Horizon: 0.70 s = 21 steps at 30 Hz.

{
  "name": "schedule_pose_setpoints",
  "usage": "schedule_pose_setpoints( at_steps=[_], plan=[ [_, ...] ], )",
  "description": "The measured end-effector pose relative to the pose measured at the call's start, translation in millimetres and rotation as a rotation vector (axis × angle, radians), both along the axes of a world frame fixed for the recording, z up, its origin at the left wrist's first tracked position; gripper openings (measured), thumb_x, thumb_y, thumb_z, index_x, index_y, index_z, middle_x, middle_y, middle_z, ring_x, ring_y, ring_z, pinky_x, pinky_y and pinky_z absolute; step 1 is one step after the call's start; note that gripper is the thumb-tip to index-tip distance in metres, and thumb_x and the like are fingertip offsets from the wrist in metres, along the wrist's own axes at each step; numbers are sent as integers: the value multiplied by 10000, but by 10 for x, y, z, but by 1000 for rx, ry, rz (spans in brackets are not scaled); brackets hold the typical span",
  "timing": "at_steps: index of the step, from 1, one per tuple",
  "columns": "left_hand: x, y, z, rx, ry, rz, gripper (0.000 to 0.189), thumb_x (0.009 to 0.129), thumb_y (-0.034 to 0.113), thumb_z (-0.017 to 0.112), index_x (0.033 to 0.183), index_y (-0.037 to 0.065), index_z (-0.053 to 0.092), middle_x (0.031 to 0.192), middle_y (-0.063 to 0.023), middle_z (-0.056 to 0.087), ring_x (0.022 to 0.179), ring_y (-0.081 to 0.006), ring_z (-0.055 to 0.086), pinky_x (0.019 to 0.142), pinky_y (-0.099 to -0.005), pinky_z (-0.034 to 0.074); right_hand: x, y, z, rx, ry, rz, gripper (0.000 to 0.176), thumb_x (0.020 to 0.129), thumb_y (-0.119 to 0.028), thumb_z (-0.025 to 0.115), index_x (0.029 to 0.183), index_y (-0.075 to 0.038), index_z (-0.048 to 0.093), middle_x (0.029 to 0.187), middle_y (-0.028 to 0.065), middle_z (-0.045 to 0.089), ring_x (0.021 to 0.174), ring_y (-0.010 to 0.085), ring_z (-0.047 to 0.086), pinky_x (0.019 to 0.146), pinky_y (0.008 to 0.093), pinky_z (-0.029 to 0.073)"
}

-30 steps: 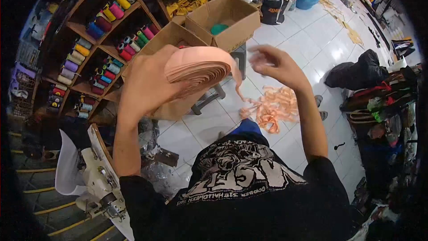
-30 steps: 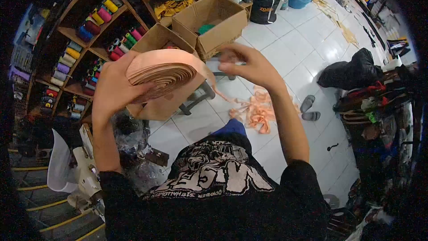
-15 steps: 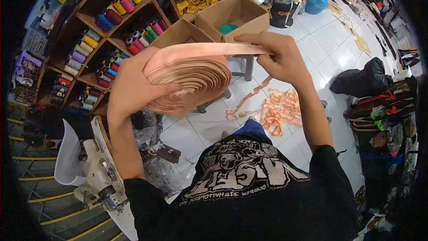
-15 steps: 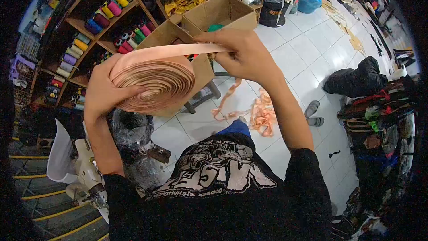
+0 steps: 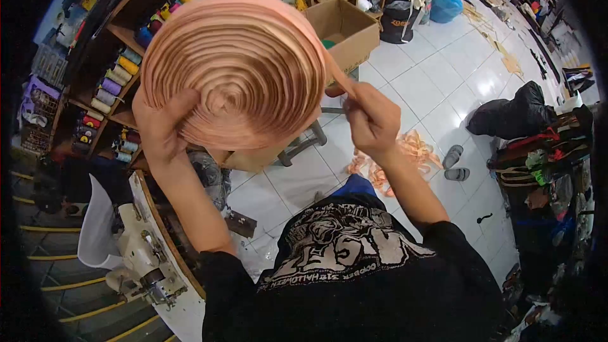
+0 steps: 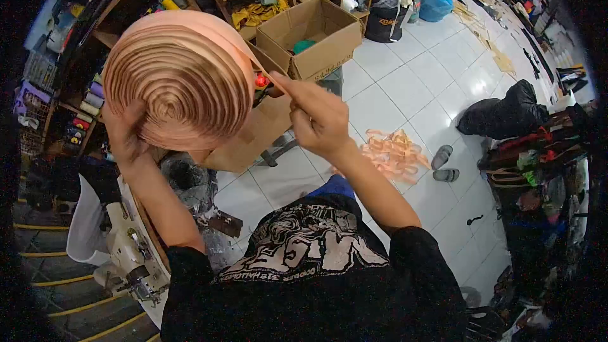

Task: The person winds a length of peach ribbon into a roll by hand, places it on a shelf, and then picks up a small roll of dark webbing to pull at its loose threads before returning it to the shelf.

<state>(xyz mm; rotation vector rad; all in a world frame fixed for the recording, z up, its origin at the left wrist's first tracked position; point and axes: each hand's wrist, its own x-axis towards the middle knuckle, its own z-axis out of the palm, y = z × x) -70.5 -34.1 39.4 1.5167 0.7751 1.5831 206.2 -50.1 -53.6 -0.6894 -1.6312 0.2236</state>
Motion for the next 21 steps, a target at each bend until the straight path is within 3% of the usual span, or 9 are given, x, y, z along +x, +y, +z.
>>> schedule_pose_setpoints(
  at_steps=[2,6,10,11,14,17,19,21],
  plan=[
    [63,31,-18,40,-172,13,602,703,22,716,1243,-98,477,1160,-170,599,1011,-233,609,909,-327,464,-82,-57,-7,-71,54,19,621,655,132,435,1248,5,569,908,127,678,596,170,572,588,277,487],
    [252,114,-72,105,-237,18,518,780,31,681,1243,-85,479,1162,-169,596,1022,-228,601,903,-323,462,-190,-120,51,-146,98,46,665,666,142,436,1311,0,513,894,107,652,580,155,559,597,271,490],
    [492,152,-136,107,-444,-81,524,834,67,667,1296,-38,442,1207,-152,569,1072,-249,584,933,-364,486,-298,-35,89,-19,197,-13,587,768,114,431,1344,10,475,1102,174,573,702,171,588,631,272,497],
    [590,139,-141,95,-462,-1,487,818,49,651,1255,-67,472,1172,-159,588,1002,-221,611,901,-340,488,-308,-49,96,-62,218,10,532,850,59,444,1380,28,413,1194,214,520,847,229,590,734,314,494],
    [864,125,-136,-9,-581,53,466,846,75,630,1262,-55,465,1185,-156,579,1002,-219,611,889,-342,502,-397,64,164,140,228,-108,543,900,10,447,1422,55,307,1223,231,506,1010,297,553,896,366,438],
    [1204,41,-81,-96,-637,65,476,895,172,609,1288,-34,438,1186,-144,574,1011,-224,610,875,-346,517,-544,161,197,102,397,-7,744,905,-129,534,1460,41,69,1353,228,377,1187,306,452,1008,375,353],
    [1325,72,-148,-138,-632,101,501,923,247,582,1309,-25,417,1224,-141,549,1067,-233,586,905,-363,501,-560,267,216,69,464,2,977,847,-215,667,1470,10,-50,1432,219,260,1267,295,395,1050,375,336],
    [1398,143,-269,-107,-693,32,510,930,264,567,1322,-18,403,1254,-144,526,1112,-239,558,928,-373,487,-506,252,370,-59,635,161,957,831,-164,678,1472,10,-12,1436,194,288,1282,269,379,1071,365,309]
  ],
)
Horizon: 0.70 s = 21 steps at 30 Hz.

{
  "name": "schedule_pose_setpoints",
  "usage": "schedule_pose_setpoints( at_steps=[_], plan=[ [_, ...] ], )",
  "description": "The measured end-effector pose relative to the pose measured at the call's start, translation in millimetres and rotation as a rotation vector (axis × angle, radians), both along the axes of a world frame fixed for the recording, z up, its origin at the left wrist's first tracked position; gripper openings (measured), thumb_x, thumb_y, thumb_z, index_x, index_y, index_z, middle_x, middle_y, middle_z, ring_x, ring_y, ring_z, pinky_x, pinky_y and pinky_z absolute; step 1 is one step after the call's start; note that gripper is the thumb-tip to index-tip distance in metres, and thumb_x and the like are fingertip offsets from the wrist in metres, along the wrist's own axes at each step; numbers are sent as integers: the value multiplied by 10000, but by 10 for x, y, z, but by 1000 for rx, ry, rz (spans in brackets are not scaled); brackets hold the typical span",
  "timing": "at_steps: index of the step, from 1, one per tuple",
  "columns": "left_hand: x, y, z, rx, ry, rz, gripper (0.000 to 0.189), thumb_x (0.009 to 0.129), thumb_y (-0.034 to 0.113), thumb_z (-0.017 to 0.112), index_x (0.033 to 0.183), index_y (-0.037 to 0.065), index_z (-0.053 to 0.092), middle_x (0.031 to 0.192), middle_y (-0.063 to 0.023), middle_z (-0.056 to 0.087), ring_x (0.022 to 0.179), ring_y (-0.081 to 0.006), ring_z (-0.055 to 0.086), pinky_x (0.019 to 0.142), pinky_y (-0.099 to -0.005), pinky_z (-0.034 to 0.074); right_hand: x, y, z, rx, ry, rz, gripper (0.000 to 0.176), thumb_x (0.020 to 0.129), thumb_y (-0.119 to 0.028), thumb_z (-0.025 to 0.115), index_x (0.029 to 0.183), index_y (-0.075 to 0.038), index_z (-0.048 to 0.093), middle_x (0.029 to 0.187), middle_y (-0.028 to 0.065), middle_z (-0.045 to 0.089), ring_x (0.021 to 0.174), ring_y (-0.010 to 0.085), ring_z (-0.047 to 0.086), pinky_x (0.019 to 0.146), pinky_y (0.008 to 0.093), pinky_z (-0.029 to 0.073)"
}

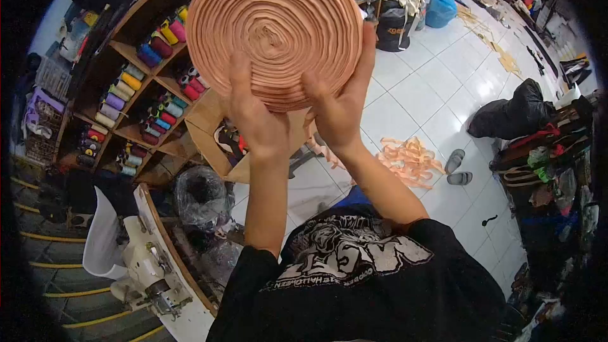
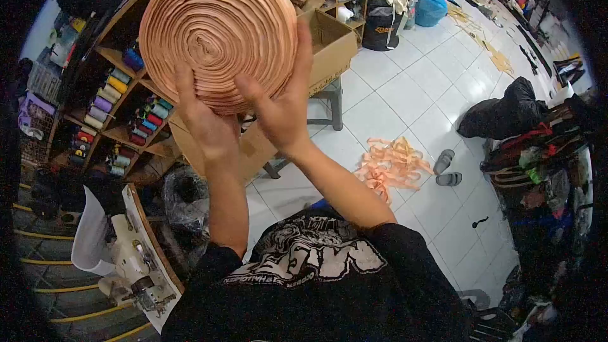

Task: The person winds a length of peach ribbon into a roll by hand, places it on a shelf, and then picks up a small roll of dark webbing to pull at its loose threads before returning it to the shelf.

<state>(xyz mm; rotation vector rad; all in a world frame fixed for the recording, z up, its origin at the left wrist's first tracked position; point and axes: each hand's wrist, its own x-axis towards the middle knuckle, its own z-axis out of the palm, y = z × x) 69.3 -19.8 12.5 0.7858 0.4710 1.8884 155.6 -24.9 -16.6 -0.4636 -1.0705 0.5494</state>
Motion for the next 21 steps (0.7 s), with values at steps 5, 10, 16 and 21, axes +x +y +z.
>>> schedule_pose_setpoints(
  at_steps=[5,10,16,21],
  plan=[
    [230,44,-82,-61,-8,-10,628,946,496,450,1372,44,361,1335,-108,465,1237,-241,463,1040,-402,383,89,69,134,-30,114,27,896,797,-90,698,1461,16,106,1378,169,378,1250,238,414,1056,358,344],
    [330,81,-247,89,50,-135,744,928,566,429,1428,45,251,1432,-118,353,1312,-255,374,1105,-421,301,282,119,213,11,100,36,801,789,-116,731,1408,17,240,1316,178,433,1188,250,487,999,361,419],
    [372,172,-625,217,21,-366,816,876,513,573,1428,31,216,1445,-132,326,1320,-267,363,1108,-434,292,519,234,242,100,65,-41,726,795,-91,719,1381,20,305,1265,160,493,1142,229,523,989,355,426],
    [379,9,-708,136,534,-573,382,937,287,577,1167,-18,558,895,-61,587,796,-124,558,701,-261,455,677,268,328,119,15,-162,682,794,-31,695,1368,24,332,1241,156,520,1103,222,548,961,341,451]
  ],
)
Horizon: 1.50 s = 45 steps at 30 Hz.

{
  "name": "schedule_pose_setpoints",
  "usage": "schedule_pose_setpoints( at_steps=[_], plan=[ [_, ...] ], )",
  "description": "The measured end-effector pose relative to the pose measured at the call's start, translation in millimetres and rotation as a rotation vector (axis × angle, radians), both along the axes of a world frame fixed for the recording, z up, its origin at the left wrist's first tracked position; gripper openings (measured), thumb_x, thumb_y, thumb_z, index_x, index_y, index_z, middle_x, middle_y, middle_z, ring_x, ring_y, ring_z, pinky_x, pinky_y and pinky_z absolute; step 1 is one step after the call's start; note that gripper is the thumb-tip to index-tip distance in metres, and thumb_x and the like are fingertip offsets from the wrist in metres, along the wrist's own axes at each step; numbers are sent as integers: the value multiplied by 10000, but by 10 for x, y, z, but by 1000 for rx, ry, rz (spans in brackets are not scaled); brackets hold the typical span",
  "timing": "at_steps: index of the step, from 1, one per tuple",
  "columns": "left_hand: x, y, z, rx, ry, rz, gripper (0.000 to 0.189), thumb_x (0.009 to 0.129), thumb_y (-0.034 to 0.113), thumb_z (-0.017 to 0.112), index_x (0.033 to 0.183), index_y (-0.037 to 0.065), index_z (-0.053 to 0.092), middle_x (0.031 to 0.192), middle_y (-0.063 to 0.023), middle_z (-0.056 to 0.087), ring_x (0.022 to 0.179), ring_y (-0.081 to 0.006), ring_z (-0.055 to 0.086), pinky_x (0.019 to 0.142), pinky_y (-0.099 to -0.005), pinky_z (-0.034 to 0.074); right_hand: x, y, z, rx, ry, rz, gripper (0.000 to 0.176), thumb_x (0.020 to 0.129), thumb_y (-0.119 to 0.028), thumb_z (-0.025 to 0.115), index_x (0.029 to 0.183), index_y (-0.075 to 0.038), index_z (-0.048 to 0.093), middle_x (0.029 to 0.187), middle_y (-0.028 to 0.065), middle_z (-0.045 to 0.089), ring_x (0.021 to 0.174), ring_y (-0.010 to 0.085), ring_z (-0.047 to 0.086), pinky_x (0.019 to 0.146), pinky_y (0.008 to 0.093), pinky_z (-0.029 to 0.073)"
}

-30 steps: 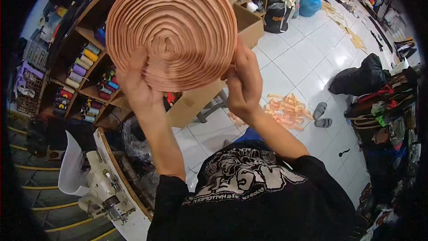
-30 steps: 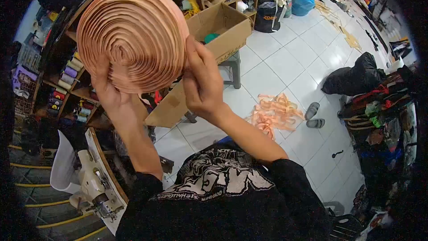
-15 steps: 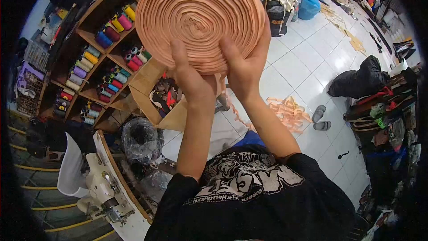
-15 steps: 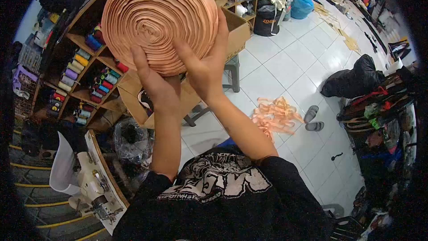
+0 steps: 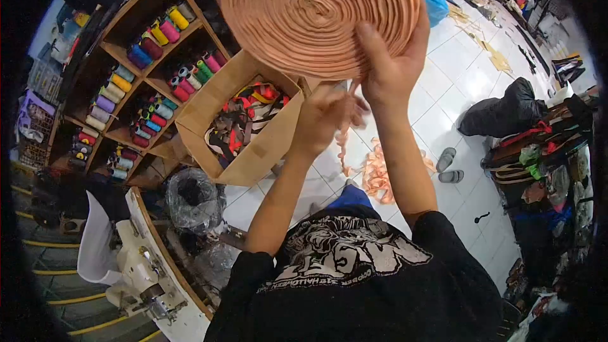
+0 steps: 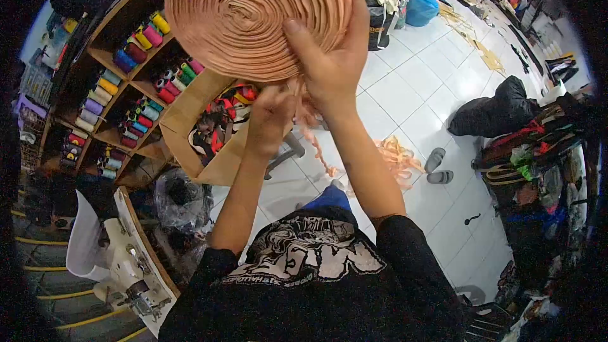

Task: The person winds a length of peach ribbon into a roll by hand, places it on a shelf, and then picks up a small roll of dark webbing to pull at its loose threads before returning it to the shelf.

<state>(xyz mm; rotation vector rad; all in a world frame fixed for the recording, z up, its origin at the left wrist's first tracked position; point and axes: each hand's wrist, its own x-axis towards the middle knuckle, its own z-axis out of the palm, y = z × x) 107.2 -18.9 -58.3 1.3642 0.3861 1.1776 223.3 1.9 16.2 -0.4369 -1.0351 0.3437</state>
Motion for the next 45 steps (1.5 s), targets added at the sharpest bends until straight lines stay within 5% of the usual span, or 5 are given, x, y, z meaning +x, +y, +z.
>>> schedule_pose_setpoints(
  at_steps=[10,22,30,37,45],
  plan=[
    [-492,53,79,90,544,83,193,932,168,592,1003,14,684,695,35,540,556,-34,410,481,-188,325,383,2,56,-13,33,154,604,818,3,643,1353,22,363,1231,163,538,1099,231,564,947,351,474],
    [-838,900,530,545,864,177,264,814,82,643,1058,-17,642,865,-145,693,739,-113,595,693,-286,492,636,-217,-145,-404,-179,327,683,749,-80,720,1345,53,414,1228,182,568,1107,234,572,962,347,447],
    [-885,1166,1195,748,1081,94,174,814,113,669,937,-11,665,731,-89,649,654,-160,596,615,-289,483,718,-329,-335,-514,-312,285,670,742,-114,747,1328,33,457,1200,166,589,1080,210,576,942,330,447],
    [-440,816,1254,976,1468,646,320,855,321,602,917,18,683,734,-184,646,681,-301,661,630,-402,502,579,-319,-426,-556,-500,6,616,732,-136,724,1308,-64,515,1190,140,610,1056,203,604,901,311,462],
    [210,214,516,3,347,213,227,943,216,550,891,3,606,557,-9,509,415,-73,437,379,-240,336,373,-63,-471,-327,-72,-356,599,830,-94,681,1344,42,404,1272,168,510,1133,221,526,962,325,426]
  ],
)
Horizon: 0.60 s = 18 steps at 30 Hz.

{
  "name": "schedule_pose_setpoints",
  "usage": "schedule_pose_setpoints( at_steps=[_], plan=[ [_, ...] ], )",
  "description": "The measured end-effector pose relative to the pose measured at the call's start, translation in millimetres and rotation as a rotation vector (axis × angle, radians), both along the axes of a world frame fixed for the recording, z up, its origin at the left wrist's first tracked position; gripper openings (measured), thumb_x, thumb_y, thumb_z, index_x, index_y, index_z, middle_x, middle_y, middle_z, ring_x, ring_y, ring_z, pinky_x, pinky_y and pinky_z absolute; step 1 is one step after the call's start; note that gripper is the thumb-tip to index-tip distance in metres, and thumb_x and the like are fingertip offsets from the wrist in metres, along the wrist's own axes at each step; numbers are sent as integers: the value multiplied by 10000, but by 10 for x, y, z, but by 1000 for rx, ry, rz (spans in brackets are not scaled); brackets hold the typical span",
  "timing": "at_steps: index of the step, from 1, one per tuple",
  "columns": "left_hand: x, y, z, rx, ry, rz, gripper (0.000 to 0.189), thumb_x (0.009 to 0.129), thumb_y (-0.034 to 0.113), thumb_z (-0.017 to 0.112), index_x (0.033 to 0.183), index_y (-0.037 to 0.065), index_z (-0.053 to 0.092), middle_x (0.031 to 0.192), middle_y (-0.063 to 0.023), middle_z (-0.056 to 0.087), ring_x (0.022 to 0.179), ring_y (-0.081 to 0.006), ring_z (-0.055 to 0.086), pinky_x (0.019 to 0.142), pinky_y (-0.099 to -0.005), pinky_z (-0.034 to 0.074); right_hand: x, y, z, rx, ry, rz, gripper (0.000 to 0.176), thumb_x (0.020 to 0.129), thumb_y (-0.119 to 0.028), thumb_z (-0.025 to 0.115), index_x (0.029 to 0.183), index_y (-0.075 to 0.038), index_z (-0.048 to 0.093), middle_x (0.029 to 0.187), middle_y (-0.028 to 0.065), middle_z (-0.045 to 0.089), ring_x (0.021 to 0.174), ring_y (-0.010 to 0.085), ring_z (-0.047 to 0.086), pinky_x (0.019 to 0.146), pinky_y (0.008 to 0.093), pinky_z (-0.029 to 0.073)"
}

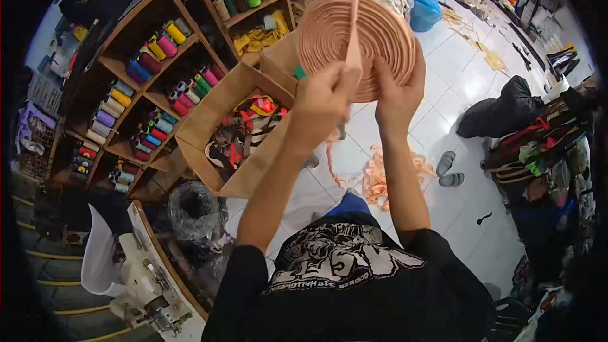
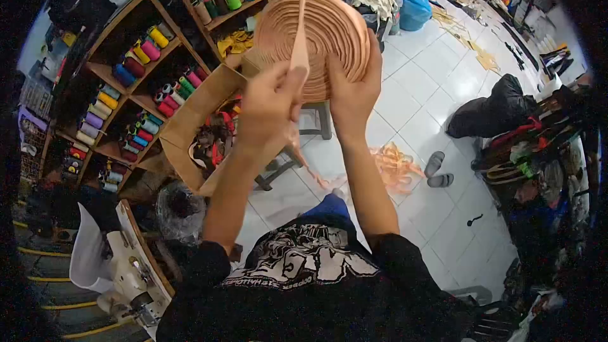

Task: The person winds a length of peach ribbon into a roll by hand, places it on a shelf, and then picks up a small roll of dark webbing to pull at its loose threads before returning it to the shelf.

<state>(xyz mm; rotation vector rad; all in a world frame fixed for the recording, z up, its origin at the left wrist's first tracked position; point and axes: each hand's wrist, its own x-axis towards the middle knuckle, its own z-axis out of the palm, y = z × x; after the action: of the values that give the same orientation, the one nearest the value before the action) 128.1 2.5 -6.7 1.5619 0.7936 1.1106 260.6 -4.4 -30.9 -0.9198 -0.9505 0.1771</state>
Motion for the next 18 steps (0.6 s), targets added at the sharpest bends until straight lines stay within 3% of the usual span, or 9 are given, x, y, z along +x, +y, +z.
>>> schedule_pose_setpoints(
  at_steps=[2,3,5,8,11,12,14,15,18],
  plan=[
    [157,-275,-179,-20,-69,-44,219,953,241,557,910,27,578,544,40,429,409,-46,363,372,-218,283,-30,54,127,96,115,66,595,836,-74,667,1348,43,389,1250,173,520,1121,221,531,960,330,432],
    [132,-346,-201,-170,-100,-223,256,974,275,522,937,25,561,549,34,426,411,-42,358,372,-207,267,-37,68,205,142,170,98,593,838,-64,660,1351,44,381,1239,176,524,1115,221,534,958,332,435],
    [65,-456,-363,-246,-192,-299,295,1001,298,459,956,22,553,572,29,427,424,-43,352,380,-199,263,-25,49,377,186,266,190,509,858,14,593,1319,61,384,1184,164,558,1030,211,589,888,309,501],
    [-35,-428,-593,-145,-386,-321,284,1011,255,425,966,14,569,587,30,428,498,-33,370,456,-193,305,-37,-34,608,238,426,438,412,882,4,547,1274,48,427,1143,152,577,994,211,607,859,318,521],
    [-93,-286,-770,-88,-176,-357,291,1010,257,432,972,0,563,580,36,418,498,-36,366,452,-204,300,-9,-106,656,169,521,602,387,901,-40,530,1267,46,435,1145,151,579,990,205,611,859,326,524],
    [-187,-131,-767,-105,32,-408,278,998,251,461,1042,-3,565,657,-8,519,593,-75,481,510,-220,381,13,-162,662,97,551,654,419,900,-68,533,1286,52,423,1184,164,570,1032,208,604,886,337,517],
    [-222,58,-793,27,111,-202,292,967,243,518,1147,17,561,931,-89,629,834,-127,596,681,-251,485,162,-245,634,-34,490,792,471,886,-69,555,1313,57,402,1217,173,556,1078,216,587,916,341,503],
    [-372,273,-1025,-249,-323,-285,318,937,233,559,1187,37,556,1078,-112,601,955,-167,586,781,-277,482,229,-288,623,-102,456,860,497,880,-70,566,1327,59,392,1234,178,550,1101,219,579,931,343,496],
    [-517,711,-534,312,10,-125,331,839,228,670,1118,62,607,1088,-131,620,964,-251,610,808,-338,496,400,-384,501,-317,242,830,575,794,-35,663,1310,68,433,1197,160,583,1058,208,593,915,320,483]
  ],
)
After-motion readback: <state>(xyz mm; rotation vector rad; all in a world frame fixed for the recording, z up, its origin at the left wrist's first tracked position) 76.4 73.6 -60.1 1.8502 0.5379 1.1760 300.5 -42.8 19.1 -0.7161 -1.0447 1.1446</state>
